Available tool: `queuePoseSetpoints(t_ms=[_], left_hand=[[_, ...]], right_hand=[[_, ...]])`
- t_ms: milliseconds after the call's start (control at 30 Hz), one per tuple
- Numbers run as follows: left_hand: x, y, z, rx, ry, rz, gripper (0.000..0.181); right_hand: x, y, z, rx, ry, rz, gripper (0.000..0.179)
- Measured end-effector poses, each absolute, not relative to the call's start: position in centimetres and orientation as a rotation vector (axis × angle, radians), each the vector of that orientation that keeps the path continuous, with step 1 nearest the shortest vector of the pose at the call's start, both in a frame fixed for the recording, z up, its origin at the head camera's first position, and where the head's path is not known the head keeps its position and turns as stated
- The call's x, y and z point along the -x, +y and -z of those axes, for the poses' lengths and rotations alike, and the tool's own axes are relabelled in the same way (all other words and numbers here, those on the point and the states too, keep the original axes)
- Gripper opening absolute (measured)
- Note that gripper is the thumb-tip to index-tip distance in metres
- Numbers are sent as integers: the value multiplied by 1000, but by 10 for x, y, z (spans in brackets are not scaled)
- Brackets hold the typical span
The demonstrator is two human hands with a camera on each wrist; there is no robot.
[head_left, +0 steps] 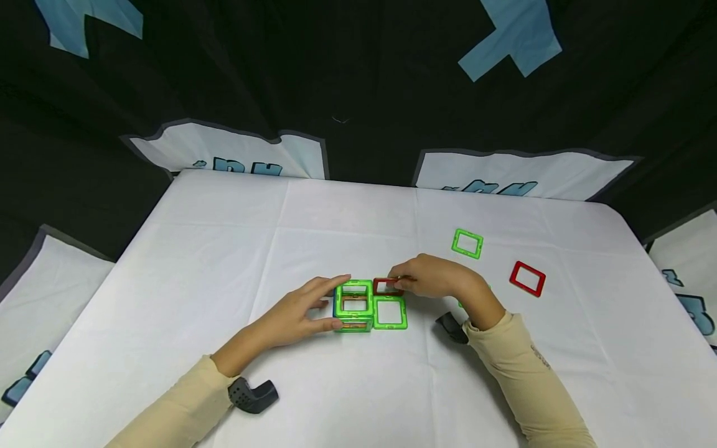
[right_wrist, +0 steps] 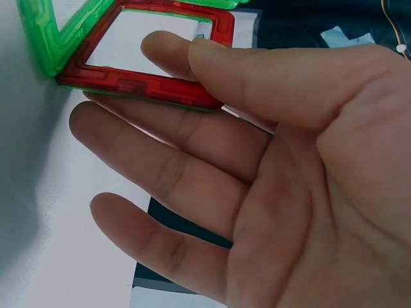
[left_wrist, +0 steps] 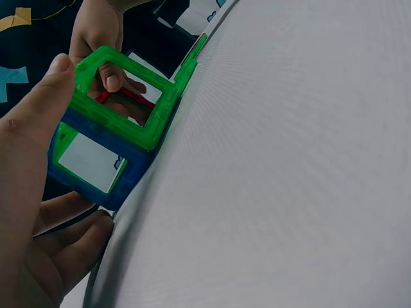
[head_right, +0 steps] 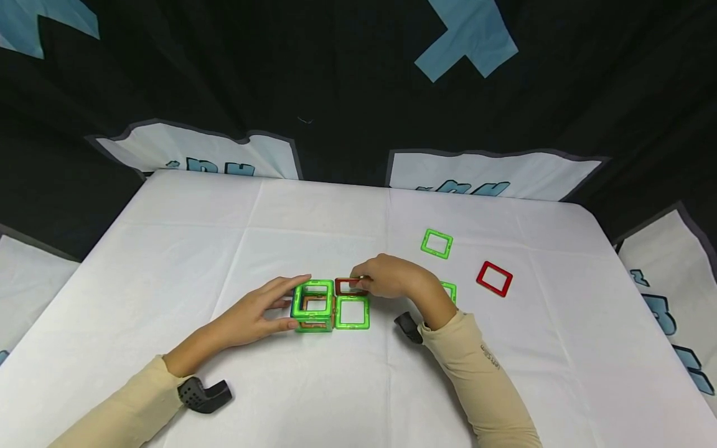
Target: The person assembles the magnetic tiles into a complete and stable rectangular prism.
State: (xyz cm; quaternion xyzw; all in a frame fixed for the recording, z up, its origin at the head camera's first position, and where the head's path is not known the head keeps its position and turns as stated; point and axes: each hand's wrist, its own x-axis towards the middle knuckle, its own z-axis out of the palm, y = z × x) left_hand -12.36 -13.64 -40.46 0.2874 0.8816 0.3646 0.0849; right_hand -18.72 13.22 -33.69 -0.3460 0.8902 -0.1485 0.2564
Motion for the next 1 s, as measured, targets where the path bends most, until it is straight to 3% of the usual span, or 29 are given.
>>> queuePoseSetpoints(t_ms=[333, 600, 1000], left_hand=[[123, -137, 405, -832, 2615, -1114, 72], [124, -137, 405, -832, 2598, -1127, 72], [123, -137, 405, -842, 2604, -1129, 72]], right_hand=[[187, 132, 335, 941, 2380, 402, 21], [192, 143, 333, 814, 2424, 428, 38], [213, 179, 332, 650, 2588, 472, 47]])
